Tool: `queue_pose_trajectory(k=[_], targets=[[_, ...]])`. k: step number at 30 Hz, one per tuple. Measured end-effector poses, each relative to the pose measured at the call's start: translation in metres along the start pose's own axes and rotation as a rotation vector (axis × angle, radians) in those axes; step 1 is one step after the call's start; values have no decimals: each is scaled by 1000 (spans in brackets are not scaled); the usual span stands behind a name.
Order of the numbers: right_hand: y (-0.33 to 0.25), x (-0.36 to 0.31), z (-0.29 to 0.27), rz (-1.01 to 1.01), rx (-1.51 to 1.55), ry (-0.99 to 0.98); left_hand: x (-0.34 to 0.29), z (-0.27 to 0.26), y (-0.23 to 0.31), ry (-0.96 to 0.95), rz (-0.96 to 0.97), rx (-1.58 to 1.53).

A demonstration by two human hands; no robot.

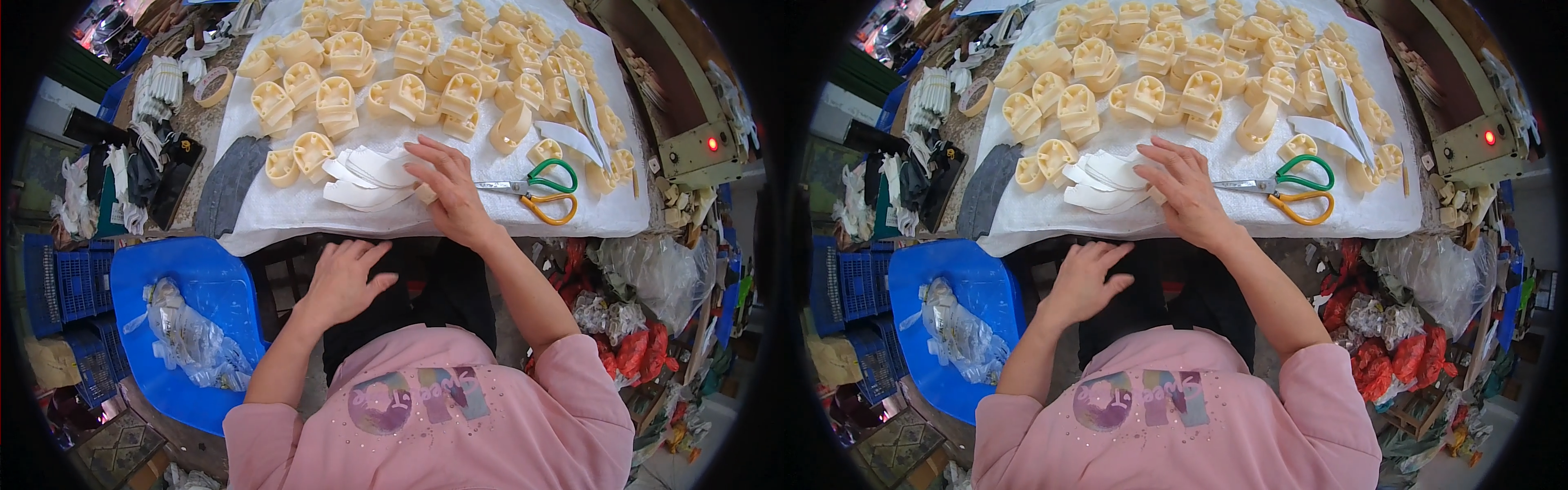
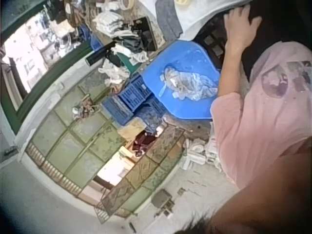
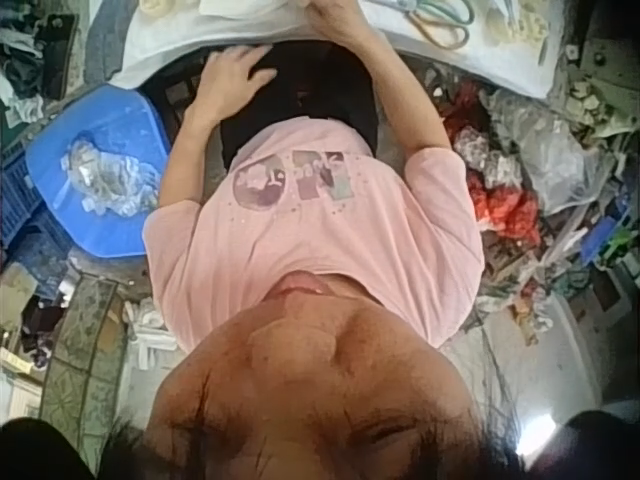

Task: Manually assembling and preparing rubber or plastic shoe component molds and inserts.

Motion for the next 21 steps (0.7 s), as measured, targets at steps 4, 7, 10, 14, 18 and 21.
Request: queue_pose_trajectory(k=[4, 7, 10, 14, 18, 21], targets=[[12, -34, -30, 103, -16, 167, -21, 10, -33, 135, 28, 194], [28, -71, -51, 263, -249, 192, -30, 6, -26, 163, 15, 132], [32, -98, -65, 395, -445, 90, -26, -13, -16, 340, 39, 45], [42, -112, -64, 534, -503, -86, -3, -37, -10, 516, 98, -59], [49, -112, -68, 542, -402, -10, 30, -55, -3, 491, 186, 190], [54, -120, -68, 542, -364, 39, 48, -56, -5, 358, 117, 309]])
Point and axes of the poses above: each hand's wrist, its own x-axis towards the middle knuckle, its own z-axis out of the palm, y = z × x, the point moved 5 cm from there along x, towards the middle knuckle, and after that the axes turned 14 degrees about -y, right-handed, at the moved point
